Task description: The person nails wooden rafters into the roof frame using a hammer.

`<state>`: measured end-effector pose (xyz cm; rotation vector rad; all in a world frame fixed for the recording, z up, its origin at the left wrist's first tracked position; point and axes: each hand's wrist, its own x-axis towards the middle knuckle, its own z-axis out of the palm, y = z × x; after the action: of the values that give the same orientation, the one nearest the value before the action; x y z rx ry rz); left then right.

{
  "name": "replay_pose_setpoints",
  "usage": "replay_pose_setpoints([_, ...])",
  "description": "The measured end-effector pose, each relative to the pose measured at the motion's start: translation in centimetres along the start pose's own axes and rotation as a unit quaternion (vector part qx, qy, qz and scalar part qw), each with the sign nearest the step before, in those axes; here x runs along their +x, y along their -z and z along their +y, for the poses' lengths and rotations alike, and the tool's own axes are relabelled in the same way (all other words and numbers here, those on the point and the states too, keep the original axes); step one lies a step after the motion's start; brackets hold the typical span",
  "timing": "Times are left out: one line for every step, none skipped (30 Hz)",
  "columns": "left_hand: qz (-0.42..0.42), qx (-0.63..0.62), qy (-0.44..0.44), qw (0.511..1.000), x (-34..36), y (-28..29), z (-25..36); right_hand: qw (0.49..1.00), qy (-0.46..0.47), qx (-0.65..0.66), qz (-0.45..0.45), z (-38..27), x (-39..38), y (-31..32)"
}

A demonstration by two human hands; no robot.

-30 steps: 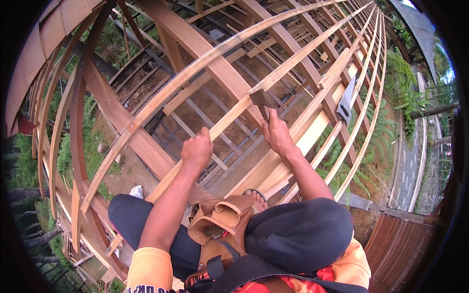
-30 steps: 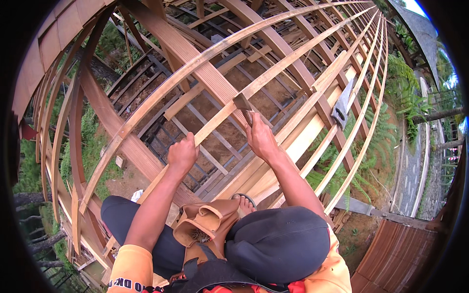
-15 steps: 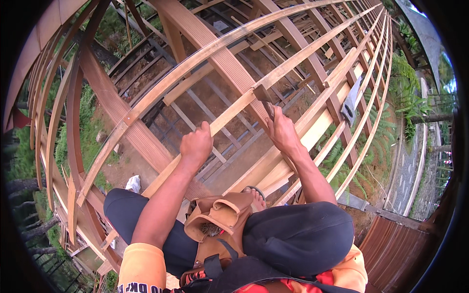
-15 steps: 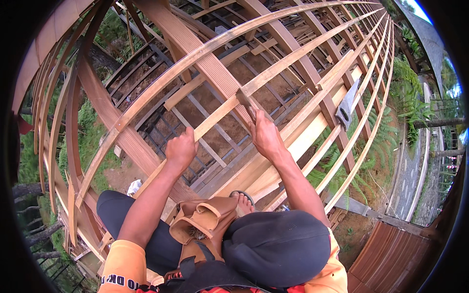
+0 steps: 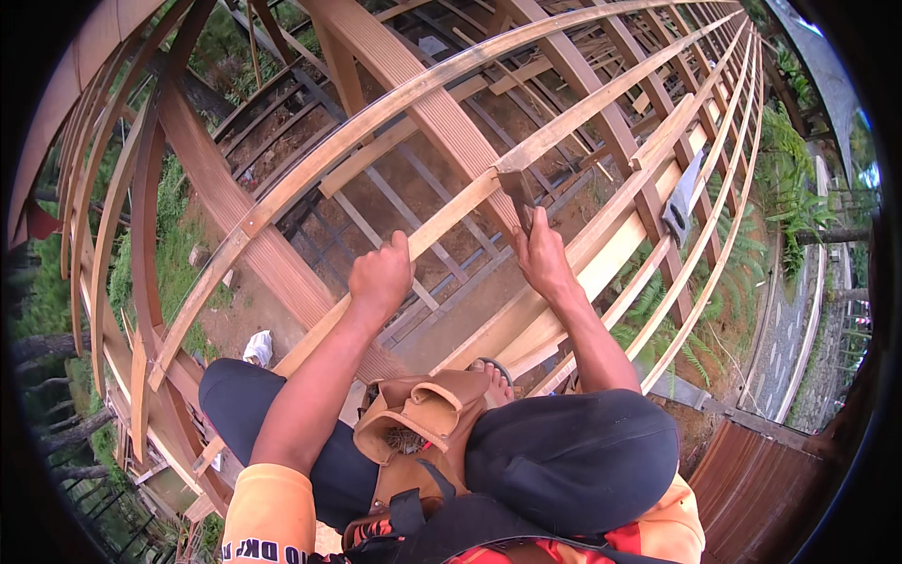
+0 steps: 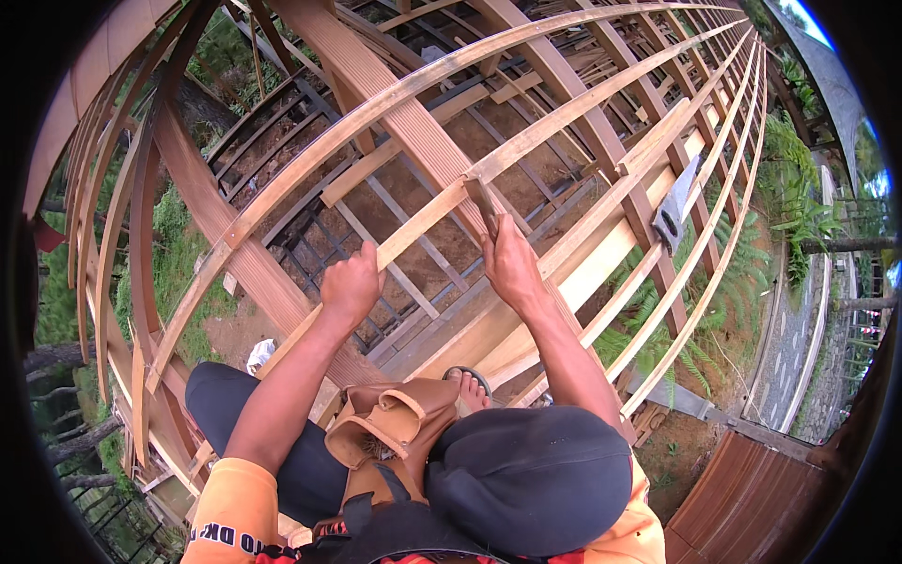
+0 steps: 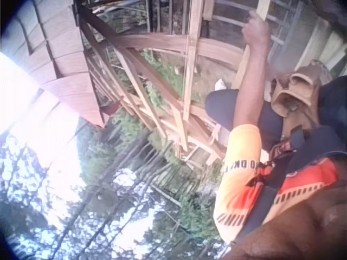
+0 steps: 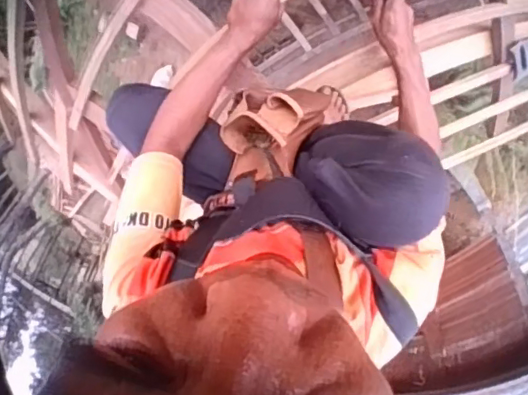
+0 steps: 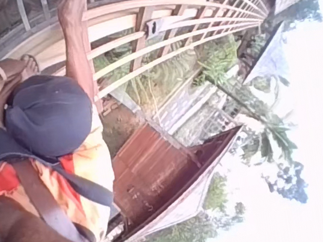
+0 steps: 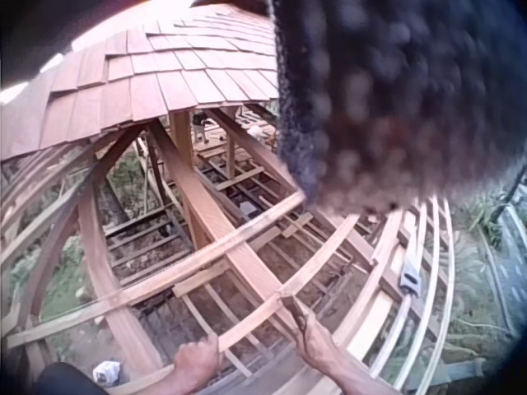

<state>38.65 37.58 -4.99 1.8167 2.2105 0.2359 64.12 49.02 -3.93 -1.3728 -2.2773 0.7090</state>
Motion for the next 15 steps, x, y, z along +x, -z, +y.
replay_pose_setpoints([-0.019, 0.009, 0.017, 1.000, -0.1, 0.1, -0.5, 0.999, -0.038, -0.004, -0.007, -1.4, 0.0, 0.1])
replay_pose_setpoints([-0.024, 0.015, 0.017, 0.999, 0.0, 0.4, -0.2, 1.000, -0.023, -0.004, 0.001, -3.1, 1.4, 2.0])
replay_pose_setpoints([-0.017, 0.013, 0.014, 1.000, -0.1, 0.7, -0.1, 0.998, -0.013, 0.051, 0.036, -5.2, 1.1, 3.7])
replay_pose_setpoints([-0.016, 0.012, 0.009, 1.000, -0.4, 1.0, -0.4, 0.992, -0.009, 0.106, 0.071, -7.4, 0.5, 5.1])
replay_pose_setpoints([-0.018, 0.011, 0.010, 1.000, -0.3, 1.1, -0.5, 0.973, 0.036, 0.197, 0.113, -9.0, 0.7, 7.1])
replay_pose_setpoints([-0.017, 0.015, 0.017, 1.000, -0.7, 1.2, -1.0, 0.942, 0.080, 0.291, 0.150, -10.8, 1.2, 8.7])
replay_pose_setpoints([-0.017, 0.015, 0.021, 1.000, -0.8, 1.2, -1.2, 0.896, 0.175, 0.342, 0.224, -13.2, 2.2, 10.5])
replay_pose_setpoints([-0.024, 0.015, 0.023, 0.999, -0.9, 1.2, -1.4, 0.833, 0.265, 0.387, 0.293, -15.1, 3.0, 11.7])
replay_pose_setpoints([-0.018, 0.008, 0.013, 1.000, -0.7, 1.0, -1.1, 0.817, 0.296, 0.395, 0.298, -15.4, 2.8, 12.9])
replay_pose_setpoints([-0.009, 0.009, 0.012, 1.000, -1.0, 0.9, -1.4, 0.794, 0.328, 0.414, 0.301, -15.2, 2.8, 13.0])
replay_pose_setpoints([-0.005, 0.017, 0.013, 1.000, -1.0, 1.2, -1.5, 0.795, 0.326, 0.405, 0.313, -13.8, 2.3, 11.6])
replay_pose_setpoints([-0.004, 0.020, 0.018, 1.000, -1.2, 1.1, -1.7, 0.778, 0.358, 0.423, 0.296, -11.6, 2.0, 8.4])
replay_pose_setpoints([-0.010, 0.008, 0.011, 1.000, -0.6, 0.8, -0.8, 0.819, 0.301, 0.410, 0.266, -8.5, 0.4, 5.7])
replay_pose_setpoints([-0.017, 0.003, 0.011, 1.000, -0.2, 0.6, -0.3, 0.917, 0.164, 0.295, 0.212, -4.9, -1.1, 3.0])
replay_pose_setpoints([-0.013, 0.001, 0.007, 1.000, -0.2, 0.4, 0.1, 0.981, 0.047, 0.143, 0.121, -1.5, -2.4, 0.0])
